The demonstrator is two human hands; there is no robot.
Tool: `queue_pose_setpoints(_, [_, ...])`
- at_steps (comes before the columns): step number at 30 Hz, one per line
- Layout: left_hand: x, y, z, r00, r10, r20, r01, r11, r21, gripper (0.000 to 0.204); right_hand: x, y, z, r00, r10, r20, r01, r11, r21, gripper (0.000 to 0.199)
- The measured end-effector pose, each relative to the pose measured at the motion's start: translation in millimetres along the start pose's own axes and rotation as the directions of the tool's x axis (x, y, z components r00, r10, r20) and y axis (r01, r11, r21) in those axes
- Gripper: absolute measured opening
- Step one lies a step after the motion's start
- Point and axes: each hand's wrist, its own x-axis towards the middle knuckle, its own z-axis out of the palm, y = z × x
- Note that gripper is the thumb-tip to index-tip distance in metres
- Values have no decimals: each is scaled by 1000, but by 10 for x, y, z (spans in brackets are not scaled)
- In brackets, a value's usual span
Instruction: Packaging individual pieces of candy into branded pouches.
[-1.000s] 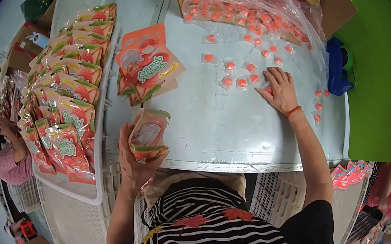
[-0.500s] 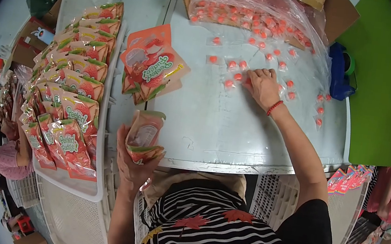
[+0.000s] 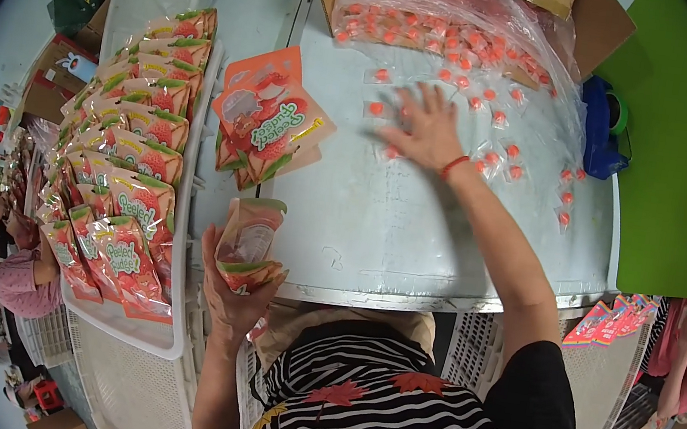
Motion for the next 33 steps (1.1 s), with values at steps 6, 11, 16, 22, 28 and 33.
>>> queue_pose_setpoints(6, [7, 40, 44, 1000, 23, 7, -23, 1000, 17, 108, -116, -446, 150, 984, -25, 174, 8, 995, 97, 49])
queue_pose_setpoints(11, [-17, -55, 89, 1000, 3, 25, -3, 1000, -2, 106, -498, -1150, 22, 993, 53, 106, -64, 993, 102, 41])
queue_pose_setpoints(16, [60, 0, 77, 1000, 8, 25, -8, 1000, -1, 106, -441, -838, -157, 998, -19, -63, 38, 954, 299, 35])
queue_pose_setpoints(22, [-45, -123, 50, 999, -26, 19, 26, 1000, -10, 105, -213, 1023, -648, 999, 41, -1, -41, 997, 61, 25])
queue_pose_setpoints(28, [73, 58, 131, 999, 27, 28, -26, 999, -31, 104, -284, 1222, -588, 902, -45, 430, 86, 993, -76, 35])
queue_pose_setpoints(33, [54, 37, 124, 999, -6, 54, 6, 1000, 15, 107, -397, 1142, -704, 886, -11, 463, -39, 995, 97, 37])
